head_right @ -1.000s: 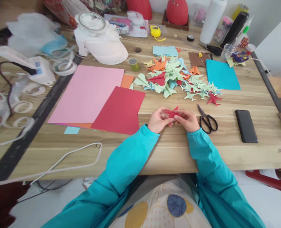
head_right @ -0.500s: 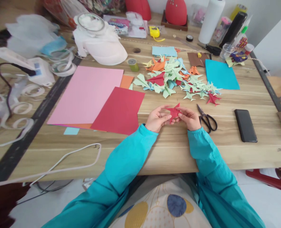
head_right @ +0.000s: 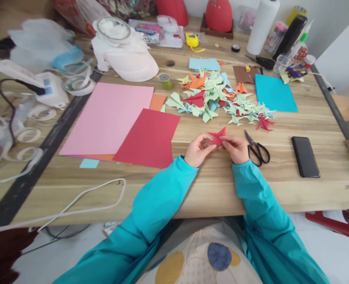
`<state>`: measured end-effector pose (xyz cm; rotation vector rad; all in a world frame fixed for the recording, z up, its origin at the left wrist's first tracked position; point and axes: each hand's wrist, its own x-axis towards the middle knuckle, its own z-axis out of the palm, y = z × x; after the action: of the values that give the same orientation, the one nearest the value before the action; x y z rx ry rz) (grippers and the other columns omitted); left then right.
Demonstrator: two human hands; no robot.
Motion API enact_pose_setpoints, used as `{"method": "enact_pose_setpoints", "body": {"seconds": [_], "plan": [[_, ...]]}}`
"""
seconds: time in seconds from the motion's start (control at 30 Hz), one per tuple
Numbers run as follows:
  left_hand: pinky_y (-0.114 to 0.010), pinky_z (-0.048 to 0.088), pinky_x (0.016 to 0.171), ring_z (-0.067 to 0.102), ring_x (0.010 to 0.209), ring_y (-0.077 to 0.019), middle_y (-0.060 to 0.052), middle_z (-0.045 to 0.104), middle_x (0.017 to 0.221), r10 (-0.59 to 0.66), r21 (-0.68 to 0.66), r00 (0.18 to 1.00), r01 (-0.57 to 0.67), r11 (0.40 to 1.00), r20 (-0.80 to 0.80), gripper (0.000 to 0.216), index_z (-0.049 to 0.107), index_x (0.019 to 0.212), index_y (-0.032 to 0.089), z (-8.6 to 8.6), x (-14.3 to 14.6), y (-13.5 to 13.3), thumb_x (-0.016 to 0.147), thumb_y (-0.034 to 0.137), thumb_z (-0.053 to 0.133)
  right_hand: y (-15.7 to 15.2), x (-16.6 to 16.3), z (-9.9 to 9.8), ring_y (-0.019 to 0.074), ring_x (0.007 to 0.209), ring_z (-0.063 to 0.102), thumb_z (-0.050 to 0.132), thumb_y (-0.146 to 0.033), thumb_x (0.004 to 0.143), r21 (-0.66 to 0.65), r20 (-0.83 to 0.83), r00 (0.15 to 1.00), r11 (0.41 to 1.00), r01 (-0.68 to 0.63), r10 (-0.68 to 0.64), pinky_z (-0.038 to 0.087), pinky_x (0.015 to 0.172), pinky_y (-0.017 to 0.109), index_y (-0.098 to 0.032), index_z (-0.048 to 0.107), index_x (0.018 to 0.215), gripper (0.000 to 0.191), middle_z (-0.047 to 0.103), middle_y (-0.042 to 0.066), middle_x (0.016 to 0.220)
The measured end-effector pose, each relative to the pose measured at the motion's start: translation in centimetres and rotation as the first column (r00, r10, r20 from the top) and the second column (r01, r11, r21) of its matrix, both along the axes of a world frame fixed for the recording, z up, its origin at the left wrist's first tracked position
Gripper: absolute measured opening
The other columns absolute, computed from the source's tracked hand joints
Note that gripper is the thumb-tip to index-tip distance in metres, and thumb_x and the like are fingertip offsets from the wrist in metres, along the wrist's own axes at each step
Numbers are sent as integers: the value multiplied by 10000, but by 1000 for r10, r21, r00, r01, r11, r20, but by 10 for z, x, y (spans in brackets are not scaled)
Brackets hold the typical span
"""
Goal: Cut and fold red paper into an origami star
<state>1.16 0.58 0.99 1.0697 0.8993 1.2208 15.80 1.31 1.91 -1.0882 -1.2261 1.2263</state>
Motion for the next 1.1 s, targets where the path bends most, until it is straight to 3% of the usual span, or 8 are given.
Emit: {"method": "enact_pose_setpoints", "body": {"seconds": [0.27, 0.43, 0.6, 0.7, 0.97, 1.1], "plan": [[-263, 458, 624, 570, 605, -120, 5, 577, 645, -1, 14, 995, 3, 1000, -100, 112, 533, 700, 149, 0, -2, -1, 655, 198, 623, -5, -3, 3, 153, 607, 627, 672, -307, 666, -19, 74, 983, 985, -169, 170, 525, 627, 311, -200, 695, 786, 162, 686, 23, 683], [-238, 446, 620, 539, 626, -102, -10, 556, 713, 37, 111, 969, -10, 994, -245, 82, 548, 621, 137, -2, -3, -1, 621, 148, 629, -3, 0, 1, 144, 574, 617, 659, -321, 675, -70, 50, 983, 982, -173, 176, 517, 594, 300, -192, 686, 818, 194, 686, 22, 688], [-261, 466, 664, 565, 721, -127, -37, 561, 837, 32, 150, 975, 1, 989, -221, 102, 588, 731, 150, 0, -3, -2, 641, 173, 629, -2, 1, 2, 146, 570, 621, 642, -307, 688, -34, 57, 990, 991, -126, 127, 514, 581, 292, -202, 691, 820, 176, 683, 13, 659], [-286, 462, 701, 566, 756, -149, -51, 588, 810, 65, 206, 953, -3, 978, -295, 72, 623, 727, 156, 2, -4, -1, 665, 193, 625, -2, 1, 2, 143, 569, 621, 640, -285, 692, -8, 73, 989, 991, -131, 131, 515, 586, 290, -213, 695, 834, 168, 690, 12, 681], [-309, 472, 711, 577, 809, -173, -76, 613, 871, 92, 246, 935, -5, 969, -344, 31, 648, 656, 163, -4, -6, 0, 651, 155, 619, -3, 3, -2, 187, 812, 630, 624, -287, 718, 84, 280, 948, 979, -183, 153, 492, 788, 338, -240, 709, 821, 142, 699, 24, 859], [-306, 475, 722, 580, 812, -170, -68, 612, 841, 78, 256, 937, 13, 966, -340, 54, 655, 673, 169, -6, -5, -1, 654, 142, 611, -3, 3, -1, 158, 687, 626, 635, -297, 704, 14, 217, 961, 984, -178, 170, 512, 700, 320, -225, 700, 842, 169, 698, 23, 800]]}}
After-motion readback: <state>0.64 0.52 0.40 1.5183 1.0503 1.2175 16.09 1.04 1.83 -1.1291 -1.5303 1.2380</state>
